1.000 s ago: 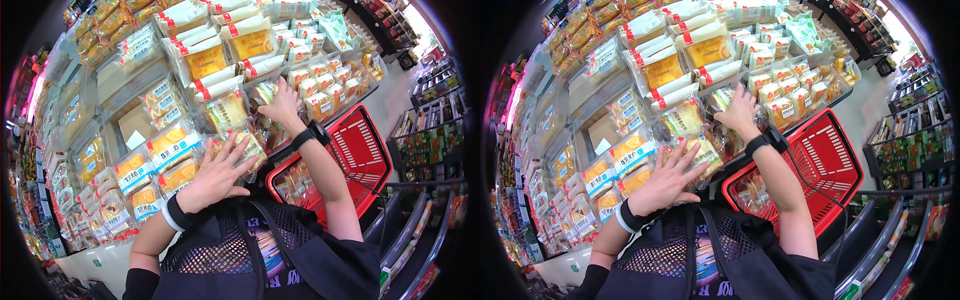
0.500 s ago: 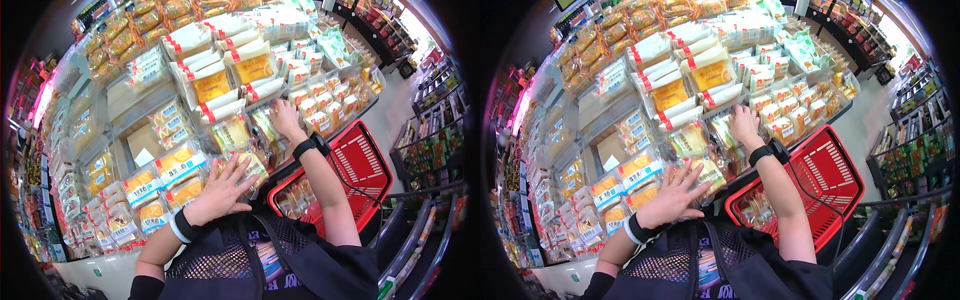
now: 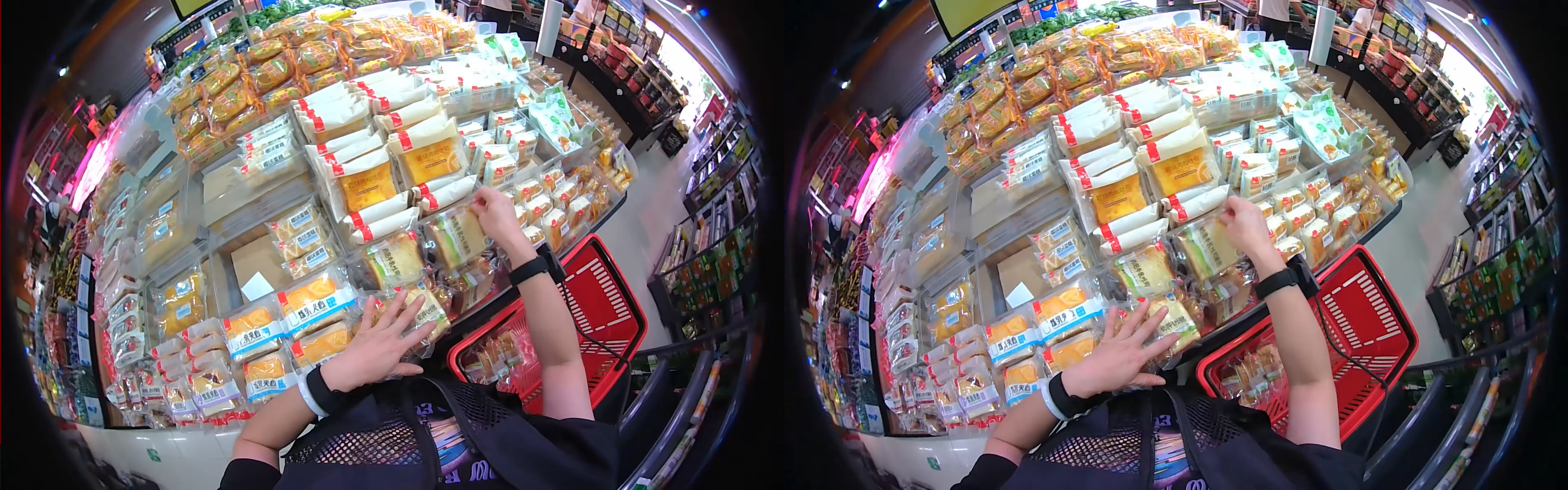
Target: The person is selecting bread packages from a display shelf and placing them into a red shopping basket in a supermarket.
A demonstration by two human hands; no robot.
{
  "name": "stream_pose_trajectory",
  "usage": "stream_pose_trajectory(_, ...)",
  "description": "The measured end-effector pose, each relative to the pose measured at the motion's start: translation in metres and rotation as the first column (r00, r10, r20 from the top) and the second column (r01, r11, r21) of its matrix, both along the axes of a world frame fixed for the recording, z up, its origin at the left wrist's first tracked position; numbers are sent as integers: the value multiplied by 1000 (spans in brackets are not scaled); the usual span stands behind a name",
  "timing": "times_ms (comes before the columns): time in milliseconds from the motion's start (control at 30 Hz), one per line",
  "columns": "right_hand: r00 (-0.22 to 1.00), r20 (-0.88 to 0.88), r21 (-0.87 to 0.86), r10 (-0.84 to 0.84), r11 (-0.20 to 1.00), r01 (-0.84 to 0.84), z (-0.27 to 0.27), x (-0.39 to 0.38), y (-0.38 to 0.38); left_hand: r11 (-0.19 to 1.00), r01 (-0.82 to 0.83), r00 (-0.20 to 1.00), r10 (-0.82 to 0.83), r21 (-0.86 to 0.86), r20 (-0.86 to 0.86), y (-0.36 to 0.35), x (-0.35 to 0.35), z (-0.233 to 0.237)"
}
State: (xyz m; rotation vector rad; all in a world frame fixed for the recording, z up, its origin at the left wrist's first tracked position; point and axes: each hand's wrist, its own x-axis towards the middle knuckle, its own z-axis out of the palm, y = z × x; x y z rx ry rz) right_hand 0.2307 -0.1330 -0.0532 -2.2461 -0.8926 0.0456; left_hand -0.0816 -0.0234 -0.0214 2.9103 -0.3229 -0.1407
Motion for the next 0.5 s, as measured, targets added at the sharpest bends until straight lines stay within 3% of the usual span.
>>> stream_pose_trajectory(100, 984, 172, 226, -50, 974, 10, 0, 3, 3, 1000, -2, 1000, 2, 2, -11, -1, 0, 0)
stream_pose_trajectory(200, 983, 134, 312, -127, 947, 80, -13, 7, 9, 1000, -7, 1000, 7, 3, -28, -1, 0, -1)
stream_pose_trajectory(433, 944, 218, 278, -246, 943, 181, -22, -16, 0, 1000, -2, 1000, 2, -6, -19, -3, -2, 1)
stream_pose_trajectory(500, 969, 186, 265, -162, 958, 109, -12, -21, -9, 998, -28, 1000, 28, -50, -9, -4, 1, 6)
